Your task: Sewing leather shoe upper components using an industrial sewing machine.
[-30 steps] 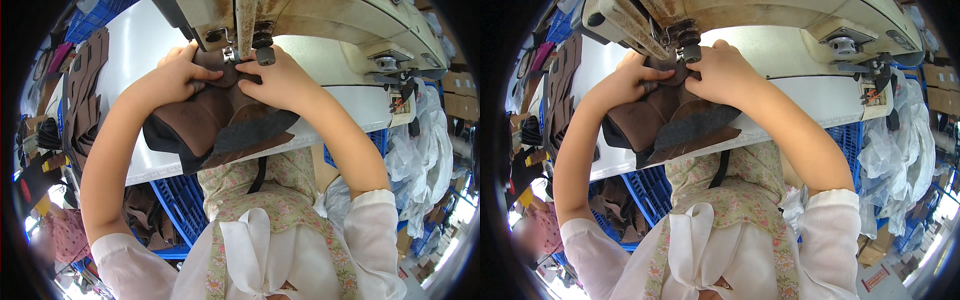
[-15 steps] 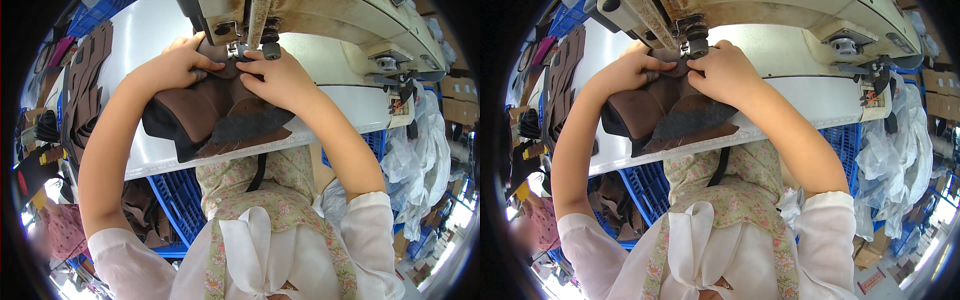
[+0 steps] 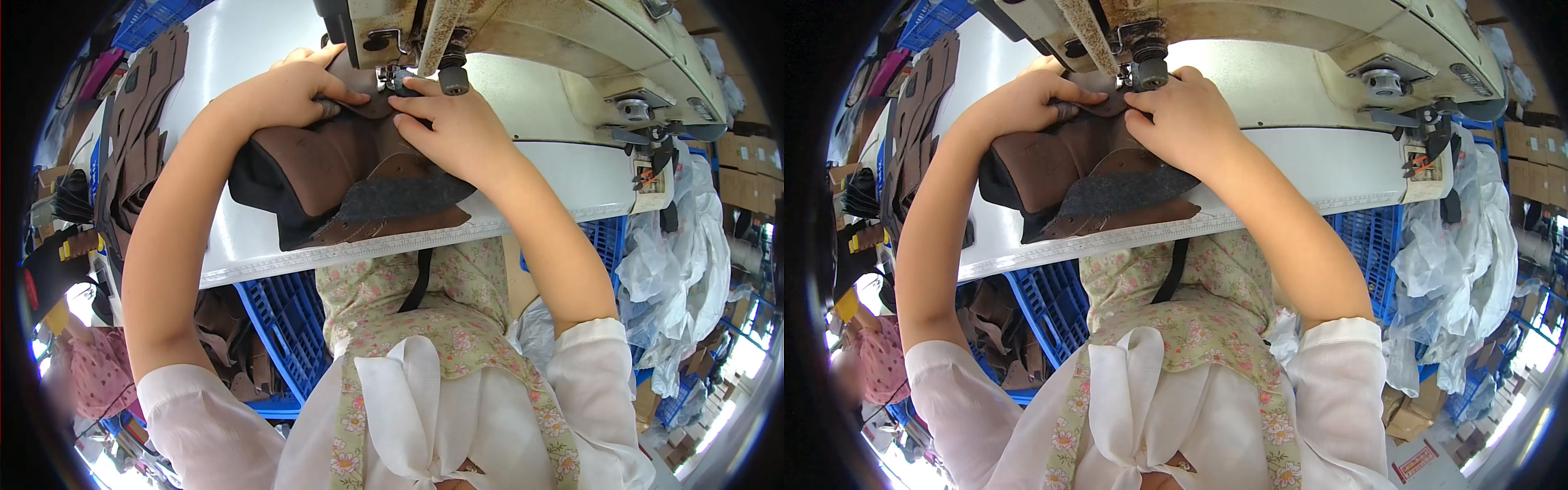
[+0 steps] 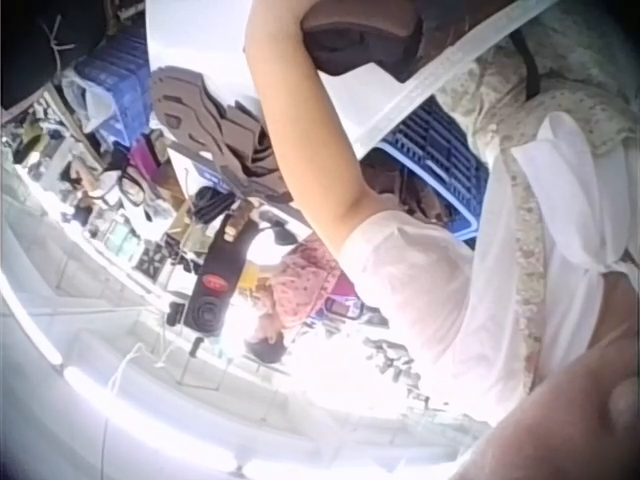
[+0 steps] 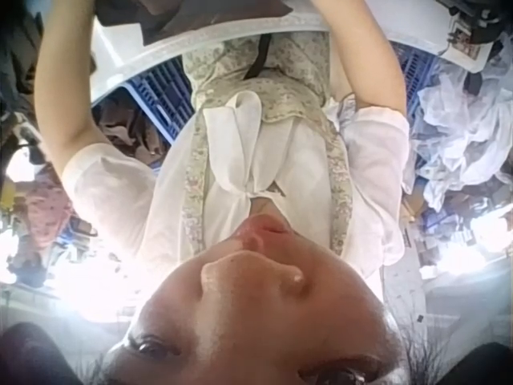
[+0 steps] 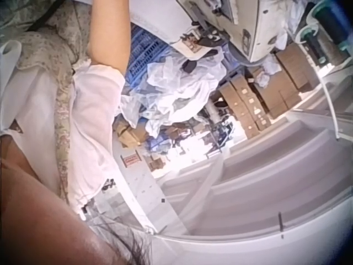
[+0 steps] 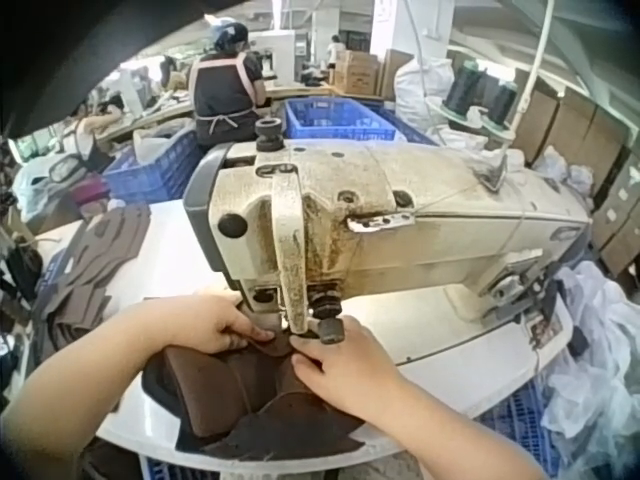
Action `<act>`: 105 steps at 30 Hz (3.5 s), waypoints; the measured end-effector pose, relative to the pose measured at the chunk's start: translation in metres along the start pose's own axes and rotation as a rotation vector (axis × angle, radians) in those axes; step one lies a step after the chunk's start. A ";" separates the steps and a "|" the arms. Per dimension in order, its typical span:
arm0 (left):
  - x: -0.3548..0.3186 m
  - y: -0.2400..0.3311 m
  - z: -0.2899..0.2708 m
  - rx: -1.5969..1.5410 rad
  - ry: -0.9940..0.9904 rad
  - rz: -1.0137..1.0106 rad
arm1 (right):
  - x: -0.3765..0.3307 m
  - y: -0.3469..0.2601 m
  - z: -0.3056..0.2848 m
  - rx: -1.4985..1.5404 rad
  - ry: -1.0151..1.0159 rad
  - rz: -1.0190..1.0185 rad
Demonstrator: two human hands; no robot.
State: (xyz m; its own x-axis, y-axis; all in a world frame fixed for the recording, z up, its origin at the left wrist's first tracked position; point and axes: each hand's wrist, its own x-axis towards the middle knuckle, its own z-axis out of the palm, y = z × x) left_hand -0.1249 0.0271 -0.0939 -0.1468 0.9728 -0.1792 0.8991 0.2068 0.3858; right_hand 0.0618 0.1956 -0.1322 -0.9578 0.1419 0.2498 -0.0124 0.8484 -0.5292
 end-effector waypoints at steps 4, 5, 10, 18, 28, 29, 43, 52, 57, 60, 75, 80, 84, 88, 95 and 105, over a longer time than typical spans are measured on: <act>0.000 0.002 -0.001 -0.002 0.006 -0.001 | -0.001 0.000 0.000 -0.032 -0.009 0.010; -0.001 0.002 0.000 -0.005 0.023 0.019 | -0.001 0.000 -0.001 -0.077 -0.042 0.006; 0.002 -0.002 0.000 -0.019 0.002 0.016 | 0.000 -0.003 -0.004 -0.093 -0.081 0.005; 0.012 -0.010 -0.003 -0.147 -0.087 0.003 | -0.002 -0.002 0.003 -0.108 0.050 -0.063; 0.010 -0.002 -0.029 -0.137 -0.166 -0.072 | -0.006 -0.002 0.007 0.009 0.126 -0.133; 0.006 0.003 -0.036 -0.114 -0.172 -0.091 | -0.005 -0.001 0.007 -0.011 0.128 -0.144; -0.040 0.178 0.017 0.573 0.470 -0.248 | -0.006 0.000 0.001 -0.020 -0.008 -0.082; -0.027 0.170 0.010 0.430 0.143 -0.569 | -0.018 0.065 -0.032 0.485 -0.297 -0.033; 0.000 0.165 0.027 0.202 0.254 -0.507 | -0.017 0.073 -0.045 0.497 -0.440 -0.120; 0.006 0.162 0.036 0.185 0.190 -0.506 | -0.024 0.079 -0.047 0.356 -0.366 -0.291; 0.060 0.169 0.027 0.237 -0.161 -0.501 | -0.035 0.065 -0.027 0.123 0.030 -0.401; 0.063 0.167 0.061 0.470 0.124 -0.573 | -0.037 0.070 -0.014 0.156 0.136 -0.338; 0.056 0.168 0.073 0.644 0.247 -0.663 | -0.041 0.067 -0.013 0.152 0.120 -0.337; 0.049 0.158 0.058 0.410 0.144 -0.571 | -0.043 0.072 -0.014 0.074 0.084 -0.338; 0.028 0.153 0.051 0.101 0.276 -0.499 | -0.042 0.068 -0.015 0.124 0.100 -0.305; 0.017 0.147 0.066 0.123 0.423 -0.450 | -0.032 0.060 -0.004 0.127 0.089 -0.340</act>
State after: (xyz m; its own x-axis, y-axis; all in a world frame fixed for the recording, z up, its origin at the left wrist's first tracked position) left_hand 0.0319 0.0669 -0.1003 -0.6500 0.7553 0.0838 0.7482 0.6169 0.2443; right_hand 0.0933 0.2439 -0.1683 -0.8644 -0.0889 0.4949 -0.3664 0.7854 -0.4989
